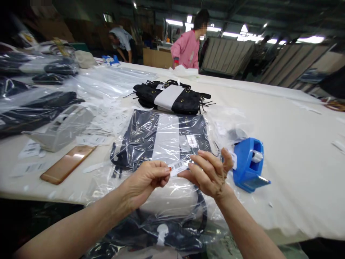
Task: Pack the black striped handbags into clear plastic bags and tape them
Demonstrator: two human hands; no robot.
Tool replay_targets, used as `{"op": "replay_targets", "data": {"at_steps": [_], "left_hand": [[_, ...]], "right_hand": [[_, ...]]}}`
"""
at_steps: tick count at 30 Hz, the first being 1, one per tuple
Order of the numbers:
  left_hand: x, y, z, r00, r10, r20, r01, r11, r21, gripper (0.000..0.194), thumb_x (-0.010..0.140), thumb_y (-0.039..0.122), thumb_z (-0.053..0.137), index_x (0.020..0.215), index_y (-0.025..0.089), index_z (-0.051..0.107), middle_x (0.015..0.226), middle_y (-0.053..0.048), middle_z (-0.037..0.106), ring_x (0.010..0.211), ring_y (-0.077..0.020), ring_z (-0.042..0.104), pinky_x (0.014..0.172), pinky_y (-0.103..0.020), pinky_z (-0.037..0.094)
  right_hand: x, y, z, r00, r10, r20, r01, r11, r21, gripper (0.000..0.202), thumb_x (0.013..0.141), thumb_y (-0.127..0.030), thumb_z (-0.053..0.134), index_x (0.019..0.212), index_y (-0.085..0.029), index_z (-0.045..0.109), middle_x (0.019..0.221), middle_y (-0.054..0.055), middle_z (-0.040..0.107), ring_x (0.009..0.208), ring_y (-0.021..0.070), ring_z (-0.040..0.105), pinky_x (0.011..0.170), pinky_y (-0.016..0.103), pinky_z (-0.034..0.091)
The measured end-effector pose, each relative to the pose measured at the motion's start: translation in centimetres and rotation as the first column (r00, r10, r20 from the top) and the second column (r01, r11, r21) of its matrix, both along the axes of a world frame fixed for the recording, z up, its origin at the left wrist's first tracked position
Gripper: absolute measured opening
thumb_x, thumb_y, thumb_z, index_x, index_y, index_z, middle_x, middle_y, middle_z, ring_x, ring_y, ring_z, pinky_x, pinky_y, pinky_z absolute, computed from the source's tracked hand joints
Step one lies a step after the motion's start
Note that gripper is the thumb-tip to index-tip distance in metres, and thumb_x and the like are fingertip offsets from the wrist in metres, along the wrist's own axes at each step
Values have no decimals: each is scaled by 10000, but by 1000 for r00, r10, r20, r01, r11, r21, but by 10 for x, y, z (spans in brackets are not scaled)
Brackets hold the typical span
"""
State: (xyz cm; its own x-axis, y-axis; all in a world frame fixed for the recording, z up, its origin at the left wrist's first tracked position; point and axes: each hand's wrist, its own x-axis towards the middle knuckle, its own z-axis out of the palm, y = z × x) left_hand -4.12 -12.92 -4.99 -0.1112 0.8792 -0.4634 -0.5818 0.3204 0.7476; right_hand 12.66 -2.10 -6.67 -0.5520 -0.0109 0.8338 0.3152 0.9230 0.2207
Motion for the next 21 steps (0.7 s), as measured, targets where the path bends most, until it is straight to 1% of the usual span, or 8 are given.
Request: {"op": "replay_targets", "data": {"at_steps": [3, 5, 7, 10, 13, 15, 18, 21], "left_hand": [[-33, 6, -7, 963, 104, -251, -83, 992, 91, 163, 532, 239, 697, 520, 140, 568, 491, 7, 532, 453, -64, 428, 488, -216, 310], [-70, 17, -11, 904, 129, -408, -90, 989, 114, 166, 536, 247, 693, 520, 141, 567, 488, 11, 531, 456, -65, 431, 487, -211, 313], [-115, 32, -13, 834, 119, -538, -74, 992, 104, 176, 528, 248, 700, 518, 141, 561, 478, 12, 528, 448, -66, 430, 472, -205, 301], [-184, 64, -12, 755, 115, -645, -100, 993, 60, 198, 503, 237, 725, 525, 142, 552, 472, 9, 530, 422, -67, 428, 448, -202, 291], [-232, 102, -10, 720, 122, -683, -124, 991, 46, 215, 497, 211, 745, 532, 145, 543, 468, 12, 524, 405, -62, 423, 435, -197, 294], [-247, 126, -11, 709, 110, -696, -107, 993, 47, 216, 505, 192, 750, 530, 144, 541, 461, 19, 512, 401, -57, 421, 429, -193, 293], [-250, 160, -16, 701, 42, -712, -48, 999, 12, 183, 547, 160, 726, 530, 138, 546, 472, 13, 521, 420, -67, 452, 430, -192, 319], [-246, 186, -28, 671, -37, -741, -18, 998, -67, 163, 587, 114, 689, 523, 131, 540, 456, 13, 520, 419, -73, 461, 425, -192, 330]], "right_hand": [[-16, 9, -7, 996, 48, 76, -41, 996, -84, 307, 731, -362, 723, 973, -311, 540, 930, -18, 679, 988, 226, 582, 1041, 493, 244], [-29, 20, -13, 991, 57, 125, -37, 987, -155, 286, 762, -316, 694, 1005, -276, 547, 955, 12, 674, 986, 223, 585, 1026, 488, 285], [-46, 35, -19, 986, 64, 151, -27, 972, -235, 236, 801, -260, 642, 1020, -230, 557, 965, 47, 664, 959, 215, 592, 995, 471, 339], [-81, 59, -28, 977, 111, 181, -41, 935, -352, 163, 853, -199, 539, 1012, -194, 574, 992, 82, 646, 948, 210, 586, 908, 422, 418], [-130, 82, -35, 950, 158, 271, -32, 909, -416, 193, 869, -170, 481, 1036, -171, 579, 1063, 107, 627, 986, 226, 566, 848, 398, 451], [-166, 96, -41, 923, 168, 345, -6, 906, -424, 227, 864, -160, 478, 1069, -158, 576, 1116, 121, 611, 1027, 242, 552, 873, 415, 444], [-212, 118, -54, 888, 107, 448, 99, 905, -413, 272, 854, -153, 484, 1111, -152, 569, 1206, 141, 572, 1138, 276, 498, 966, 487, 368], [-236, 140, -70, 846, -3, 534, 257, 879, -402, 290, 878, -202, 462, 1146, -144, 556, 1261, 149, 537, 1219, 298, 429, 1009, 546, 283]]}}
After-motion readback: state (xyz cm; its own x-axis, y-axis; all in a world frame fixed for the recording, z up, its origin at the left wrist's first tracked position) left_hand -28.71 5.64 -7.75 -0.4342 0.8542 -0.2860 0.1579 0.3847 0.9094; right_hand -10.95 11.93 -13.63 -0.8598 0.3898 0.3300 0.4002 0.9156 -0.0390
